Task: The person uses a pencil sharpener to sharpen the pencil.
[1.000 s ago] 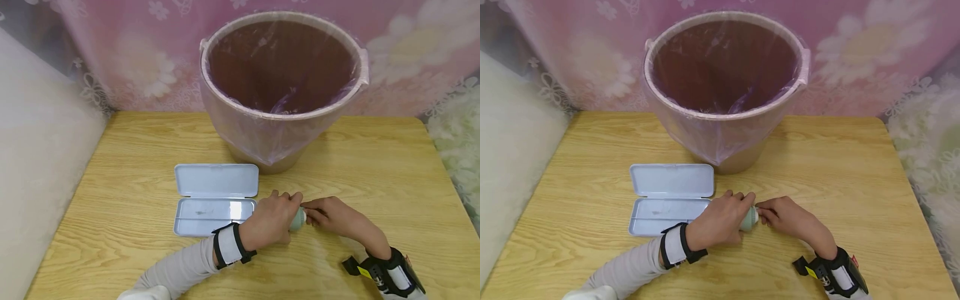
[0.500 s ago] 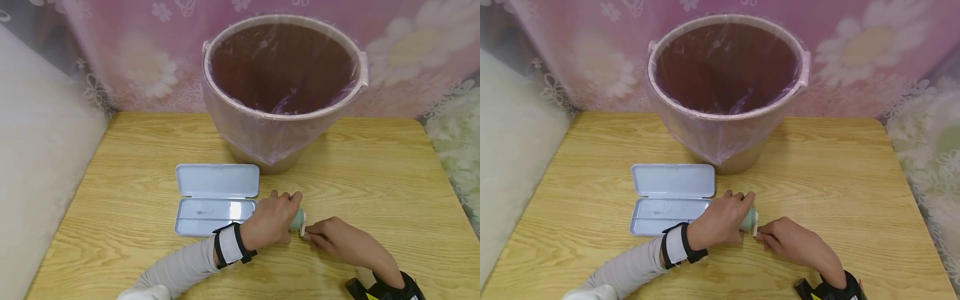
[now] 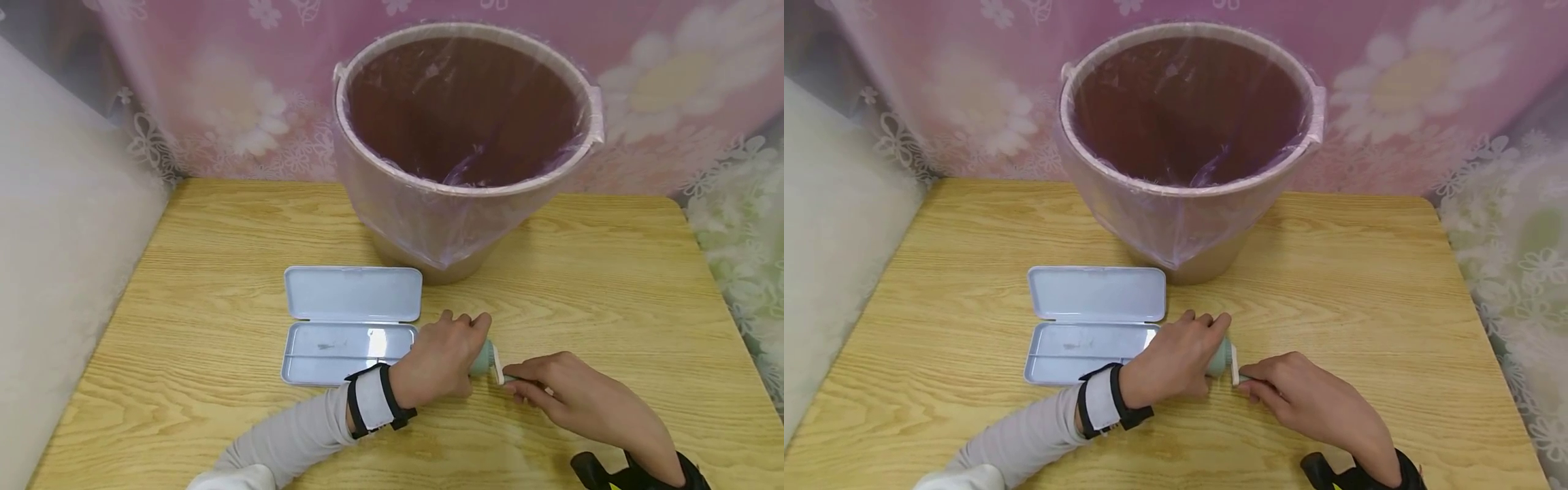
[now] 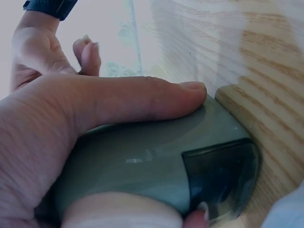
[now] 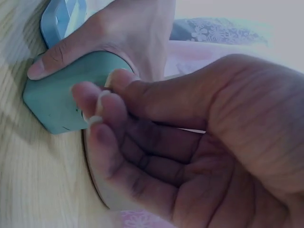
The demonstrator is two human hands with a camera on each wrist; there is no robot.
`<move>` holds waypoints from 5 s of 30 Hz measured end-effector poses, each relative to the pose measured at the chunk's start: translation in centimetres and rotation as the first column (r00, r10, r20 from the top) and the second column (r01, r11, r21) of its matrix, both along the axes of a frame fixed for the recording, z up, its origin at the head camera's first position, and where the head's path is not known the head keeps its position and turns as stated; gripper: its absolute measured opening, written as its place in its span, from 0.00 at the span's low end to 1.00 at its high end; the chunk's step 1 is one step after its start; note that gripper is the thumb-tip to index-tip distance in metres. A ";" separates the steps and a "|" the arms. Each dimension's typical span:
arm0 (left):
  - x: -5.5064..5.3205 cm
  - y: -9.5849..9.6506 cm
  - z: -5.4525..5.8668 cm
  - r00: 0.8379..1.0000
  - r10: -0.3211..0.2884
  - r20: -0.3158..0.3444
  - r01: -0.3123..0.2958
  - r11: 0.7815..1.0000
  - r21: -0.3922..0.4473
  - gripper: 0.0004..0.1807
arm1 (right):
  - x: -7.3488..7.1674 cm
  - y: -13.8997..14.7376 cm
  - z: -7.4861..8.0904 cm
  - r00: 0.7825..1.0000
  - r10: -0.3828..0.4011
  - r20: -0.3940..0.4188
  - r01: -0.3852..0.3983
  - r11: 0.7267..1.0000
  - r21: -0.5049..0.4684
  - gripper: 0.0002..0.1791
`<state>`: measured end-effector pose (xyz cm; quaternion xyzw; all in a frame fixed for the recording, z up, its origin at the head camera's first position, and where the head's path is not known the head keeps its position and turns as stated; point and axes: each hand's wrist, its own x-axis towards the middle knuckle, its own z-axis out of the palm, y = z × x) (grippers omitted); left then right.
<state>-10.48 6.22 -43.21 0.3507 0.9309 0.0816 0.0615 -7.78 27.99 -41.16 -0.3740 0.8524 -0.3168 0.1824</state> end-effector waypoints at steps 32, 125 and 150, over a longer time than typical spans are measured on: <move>-0.1 0.0 0.0 1.000 0.001 0.018 0.000 1.000 -0.014 0.29 | -1.9 -0.4 0.9 0.975 -0.093 -0.201 0.100 0.995 0.024 0.09; 0.5 0.3 -0.2 0.999 0.013 -0.051 -0.014 1.000 -0.004 0.28 | -1.1 -2.1 -2.7 0.988 -0.089 0.125 0.057 0.969 0.239 0.12; 0.5 0.0 0.2 0.999 0.024 0.023 -0.024 1.000 -0.010 0.27 | -1.5 -1.7 3.0 0.997 -0.075 -0.027 0.080 0.945 0.316 0.06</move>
